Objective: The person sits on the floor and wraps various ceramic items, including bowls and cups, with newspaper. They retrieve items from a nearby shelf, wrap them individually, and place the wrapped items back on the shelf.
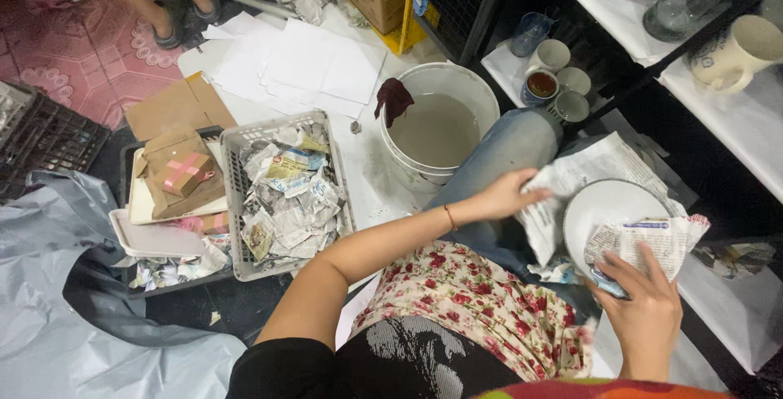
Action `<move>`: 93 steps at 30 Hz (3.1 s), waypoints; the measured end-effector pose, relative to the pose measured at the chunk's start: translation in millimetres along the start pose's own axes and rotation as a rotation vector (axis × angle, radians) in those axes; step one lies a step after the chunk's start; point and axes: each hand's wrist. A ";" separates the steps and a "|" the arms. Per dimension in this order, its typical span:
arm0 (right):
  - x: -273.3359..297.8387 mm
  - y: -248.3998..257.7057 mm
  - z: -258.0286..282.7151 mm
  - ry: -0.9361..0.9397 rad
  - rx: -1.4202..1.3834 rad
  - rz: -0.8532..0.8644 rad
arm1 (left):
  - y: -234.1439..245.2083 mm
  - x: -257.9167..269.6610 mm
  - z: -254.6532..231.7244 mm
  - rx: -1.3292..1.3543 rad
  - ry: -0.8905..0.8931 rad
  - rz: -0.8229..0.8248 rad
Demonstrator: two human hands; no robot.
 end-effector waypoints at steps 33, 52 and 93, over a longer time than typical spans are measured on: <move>3.0 13.2 10.1 0.005 -0.243 -0.048 | 19.0 13.6 -96.2 -0.642 -0.689 0.304; 30.7 -47.8 -21.2 0.361 -0.118 -0.349 | 12.6 12.9 -113.4 -0.586 -0.612 0.176; -14.5 3.4 -24.3 -0.450 -0.687 -0.467 | 13.8 42.4 -117.3 -0.463 -0.554 0.038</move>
Point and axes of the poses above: each hand's wrist, its own x-axis away from the middle knuckle, its own y-axis out of the back of the hand, z = x × y, and after that the axes turned 15 degrees about -x, right-handed
